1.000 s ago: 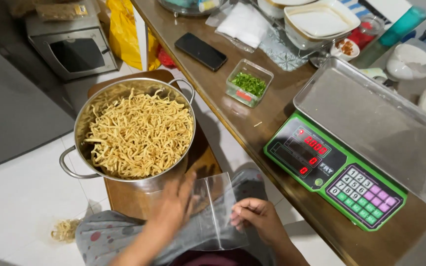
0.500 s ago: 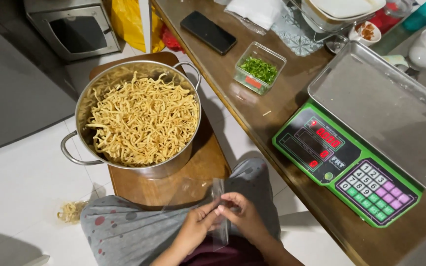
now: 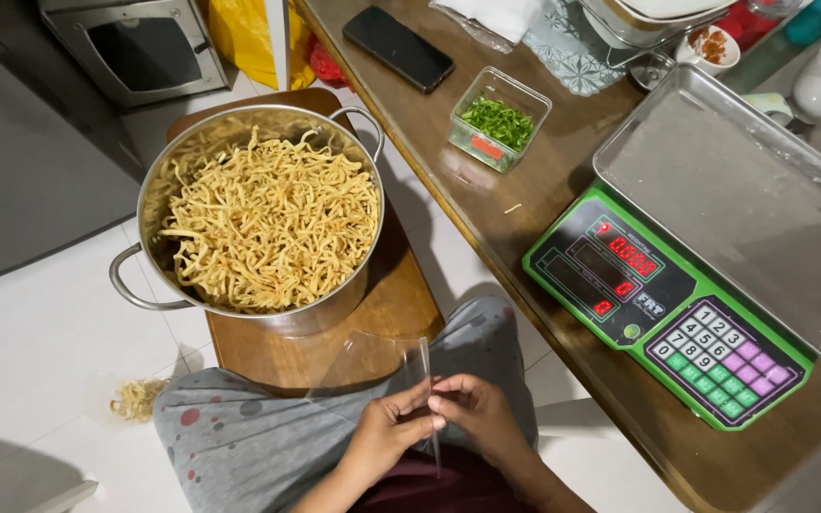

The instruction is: The person is portioning dried noodles from a large pot into small plastic bags, using a digital scale to ensure consistent weight for each package.

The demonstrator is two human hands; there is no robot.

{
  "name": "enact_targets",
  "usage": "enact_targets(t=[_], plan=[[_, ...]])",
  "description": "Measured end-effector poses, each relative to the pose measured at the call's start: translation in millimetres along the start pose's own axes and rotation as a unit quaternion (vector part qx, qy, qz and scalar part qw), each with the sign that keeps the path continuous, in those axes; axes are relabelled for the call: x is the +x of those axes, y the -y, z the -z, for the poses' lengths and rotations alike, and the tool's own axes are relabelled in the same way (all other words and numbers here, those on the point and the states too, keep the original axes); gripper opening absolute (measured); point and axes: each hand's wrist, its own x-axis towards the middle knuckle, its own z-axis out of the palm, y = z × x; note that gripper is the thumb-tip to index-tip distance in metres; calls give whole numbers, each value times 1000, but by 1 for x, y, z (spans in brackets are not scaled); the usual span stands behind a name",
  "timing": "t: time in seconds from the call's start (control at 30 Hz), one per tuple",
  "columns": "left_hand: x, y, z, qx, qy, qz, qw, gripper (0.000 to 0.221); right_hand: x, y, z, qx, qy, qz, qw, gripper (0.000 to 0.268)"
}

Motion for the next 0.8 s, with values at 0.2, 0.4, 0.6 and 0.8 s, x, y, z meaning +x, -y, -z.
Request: enact_targets(t=[0.2, 0.4, 0.6, 0.8], plan=[[3, 7, 0, -5, 3, -23, 1000, 71, -4, 6, 2, -1, -5, -1, 1000, 19], [3, 2, 0, -17, 18, -27, 999, 64, -7, 13, 1, 13, 2, 9, 1000, 24], [3, 1, 1, -30, 25, -16, 999, 63, -6, 15, 0, -22, -14, 8, 1000, 37], [4, -1, 0, -37, 18, -8, 999, 63, -6, 9, 4, 25, 7, 15, 1000, 39]])
